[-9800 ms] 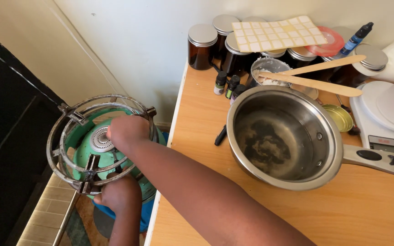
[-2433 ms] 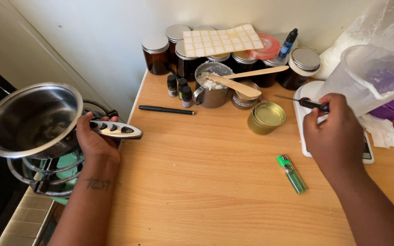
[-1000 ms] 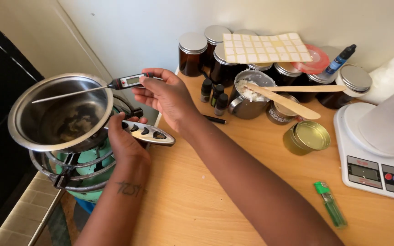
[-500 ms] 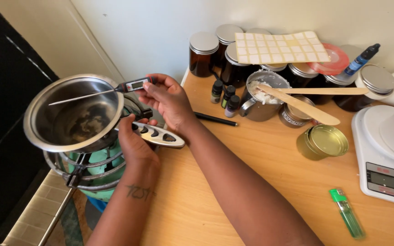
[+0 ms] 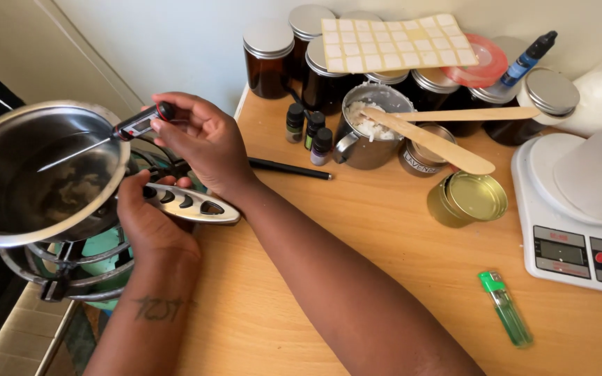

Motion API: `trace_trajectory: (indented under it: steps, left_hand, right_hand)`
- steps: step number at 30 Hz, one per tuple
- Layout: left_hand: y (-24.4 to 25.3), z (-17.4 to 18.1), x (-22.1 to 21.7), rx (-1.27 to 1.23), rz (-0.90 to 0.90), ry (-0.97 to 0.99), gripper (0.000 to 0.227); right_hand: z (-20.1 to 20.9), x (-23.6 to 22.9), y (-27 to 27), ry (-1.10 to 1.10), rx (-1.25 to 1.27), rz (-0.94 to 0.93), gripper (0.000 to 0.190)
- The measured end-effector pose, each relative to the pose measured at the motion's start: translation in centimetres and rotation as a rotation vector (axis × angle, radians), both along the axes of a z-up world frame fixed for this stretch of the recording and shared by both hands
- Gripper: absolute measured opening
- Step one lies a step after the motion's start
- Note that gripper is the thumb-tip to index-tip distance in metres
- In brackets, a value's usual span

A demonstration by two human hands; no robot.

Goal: Heating wax in a pot on a portable stove, monitoring temperature with a thermometer, and adding fragrance oil.

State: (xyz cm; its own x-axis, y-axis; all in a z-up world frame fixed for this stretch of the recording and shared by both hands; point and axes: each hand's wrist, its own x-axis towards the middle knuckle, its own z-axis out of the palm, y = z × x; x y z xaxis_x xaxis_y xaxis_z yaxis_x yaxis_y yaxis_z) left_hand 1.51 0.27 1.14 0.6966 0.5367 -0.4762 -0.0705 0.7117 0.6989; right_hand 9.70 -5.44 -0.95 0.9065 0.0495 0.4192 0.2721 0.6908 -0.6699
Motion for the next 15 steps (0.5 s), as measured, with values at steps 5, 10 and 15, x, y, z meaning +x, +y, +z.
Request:
trace_trajectory:
  steps: [5,10,15]
  left_hand:
    - [0.0,0.17,-0.13,0.021,-0.007,0.0,0.039]
    - [0.12,0.1,-0.23,0.038,-0.028,-0.003,0.036]
    - [0.36,-0.7,0.59,0.028,-0.018,-0.029,0.03]
  right_hand:
    - [0.03,-0.06,0.04,-0.016,-0.046,-0.039,0.038]
    - [-0.02,0.05,-0.2,-0.052,-0.123,-0.07,0.042]
    - [-0.22,0.52,0.0,-0.079,-0.183,-0.079,0.045]
